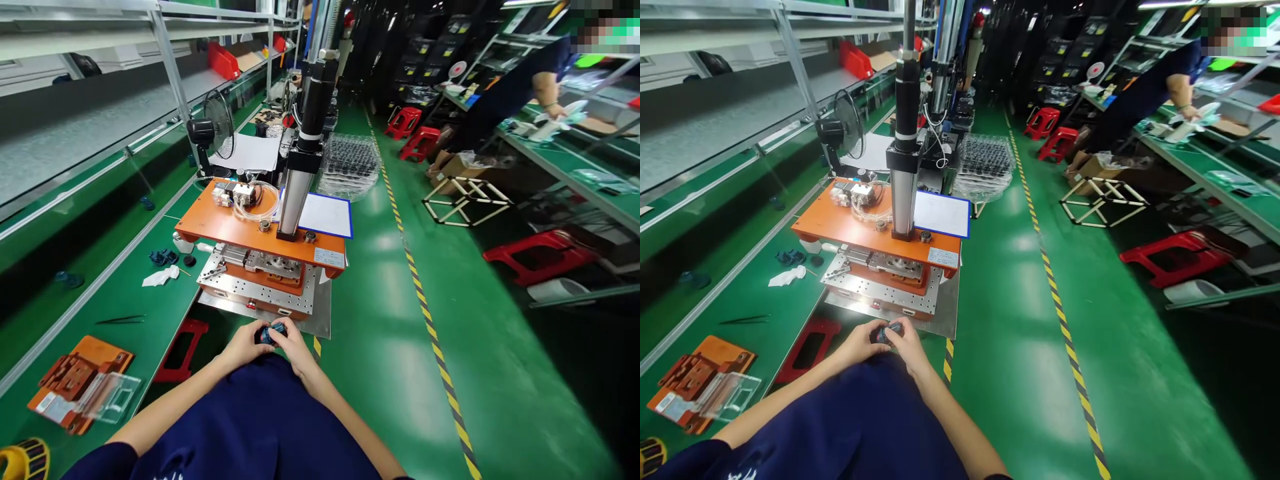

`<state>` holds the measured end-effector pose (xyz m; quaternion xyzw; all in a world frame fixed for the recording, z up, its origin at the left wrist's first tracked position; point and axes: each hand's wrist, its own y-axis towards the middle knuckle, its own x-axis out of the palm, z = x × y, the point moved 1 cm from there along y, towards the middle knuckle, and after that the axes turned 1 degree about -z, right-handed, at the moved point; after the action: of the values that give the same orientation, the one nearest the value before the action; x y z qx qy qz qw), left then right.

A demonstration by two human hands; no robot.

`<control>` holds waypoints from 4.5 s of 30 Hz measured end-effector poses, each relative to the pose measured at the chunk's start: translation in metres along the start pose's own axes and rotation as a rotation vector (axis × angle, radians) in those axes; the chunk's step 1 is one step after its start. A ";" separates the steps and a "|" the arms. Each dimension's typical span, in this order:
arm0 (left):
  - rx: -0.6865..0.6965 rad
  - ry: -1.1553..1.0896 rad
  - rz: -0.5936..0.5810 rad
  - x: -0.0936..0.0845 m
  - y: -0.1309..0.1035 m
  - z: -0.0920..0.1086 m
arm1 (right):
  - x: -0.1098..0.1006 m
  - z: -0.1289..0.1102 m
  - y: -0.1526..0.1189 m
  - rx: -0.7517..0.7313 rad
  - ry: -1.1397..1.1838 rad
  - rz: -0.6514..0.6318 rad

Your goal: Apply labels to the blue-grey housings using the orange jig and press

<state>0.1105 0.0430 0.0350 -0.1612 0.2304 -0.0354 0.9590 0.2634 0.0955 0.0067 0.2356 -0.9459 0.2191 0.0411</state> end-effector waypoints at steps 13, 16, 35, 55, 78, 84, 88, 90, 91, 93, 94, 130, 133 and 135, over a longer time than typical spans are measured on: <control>0.072 0.015 -0.137 -0.048 0.017 -0.025 | 0.042 0.003 0.016 -0.011 0.053 0.113; 0.077 0.015 -0.149 -0.056 0.019 -0.031 | 0.051 0.004 0.020 0.000 0.054 0.129; 0.096 0.000 -0.184 -0.069 0.034 -0.048 | 0.060 0.010 0.036 0.002 0.059 0.168; 0.101 0.009 -0.223 -0.063 0.045 -0.046 | 0.050 0.010 0.038 0.007 0.079 0.186; 0.105 0.021 -0.202 -0.062 0.047 -0.049 | 0.048 0.009 0.043 0.032 0.134 0.143; 0.111 0.021 -0.212 -0.062 0.046 -0.047 | 0.046 0.009 0.043 0.037 0.140 0.138; 0.110 0.024 -0.209 -0.061 0.046 -0.046 | 0.046 0.010 0.043 0.032 0.119 0.132; 0.112 0.024 -0.203 -0.061 0.045 -0.046 | 0.047 0.011 0.043 0.023 0.092 0.127; 0.114 0.023 -0.198 -0.061 0.045 -0.046 | 0.047 0.012 0.043 0.015 0.073 0.123; 0.117 0.022 -0.184 -0.061 0.045 -0.046 | 0.046 0.013 0.044 -0.010 0.019 0.109; 0.116 0.022 -0.173 -0.062 0.046 -0.046 | 0.044 0.012 0.044 -0.028 -0.019 0.101; 0.227 0.738 -0.067 -0.050 0.221 0.012 | -0.090 0.053 0.028 -0.381 -0.413 0.911; 0.223 0.732 -0.026 -0.045 0.221 0.005 | -0.095 0.057 0.035 -0.297 -0.296 0.930; 0.202 0.695 0.045 -0.052 0.217 0.001 | -0.097 0.059 0.046 -0.233 -0.200 0.910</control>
<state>0.0633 0.2561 -0.0131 -0.0390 0.5415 -0.0896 0.8350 0.3292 0.1481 -0.0822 -0.1886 -0.9706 0.0837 -0.1241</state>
